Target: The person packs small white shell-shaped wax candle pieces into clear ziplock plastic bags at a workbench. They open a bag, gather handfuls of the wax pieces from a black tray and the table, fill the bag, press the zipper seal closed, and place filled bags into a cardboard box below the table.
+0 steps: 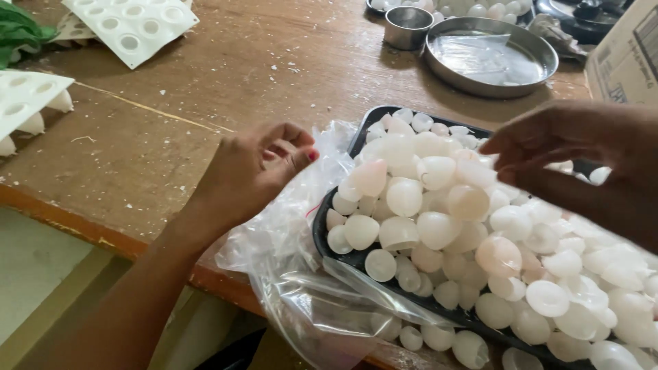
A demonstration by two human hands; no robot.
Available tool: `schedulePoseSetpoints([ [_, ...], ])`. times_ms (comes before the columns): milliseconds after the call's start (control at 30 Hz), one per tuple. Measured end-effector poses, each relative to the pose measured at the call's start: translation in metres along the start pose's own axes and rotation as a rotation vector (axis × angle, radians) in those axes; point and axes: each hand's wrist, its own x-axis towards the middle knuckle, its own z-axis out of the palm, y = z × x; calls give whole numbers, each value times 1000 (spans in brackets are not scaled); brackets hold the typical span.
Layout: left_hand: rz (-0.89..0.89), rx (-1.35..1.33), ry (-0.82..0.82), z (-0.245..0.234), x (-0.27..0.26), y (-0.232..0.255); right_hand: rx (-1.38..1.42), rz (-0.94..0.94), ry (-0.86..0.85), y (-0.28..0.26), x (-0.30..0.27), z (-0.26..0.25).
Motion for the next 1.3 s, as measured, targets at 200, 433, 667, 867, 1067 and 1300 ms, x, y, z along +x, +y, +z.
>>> schedulePoseSetpoints([
  [200,-230,413,-391,2,-20,-10,29,-121,-167,-108,31,72],
  [433,-165,343,-381,-2,-42,-23,-96,-370,-69,-113,23,120],
  [667,520,392,-17,14,-55,-22,-190,-302,-108,-111,22,132],
  [867,563,415,33,16,-57,-24,-174,-262,-120,-123,31,125],
  [1067,448,320,-45,16,-64,-17,-252,-339,-11,-120,15,119],
  [1300,670,229,-40,14,-90,1,-326,-150,-580,-118,15,107],
])
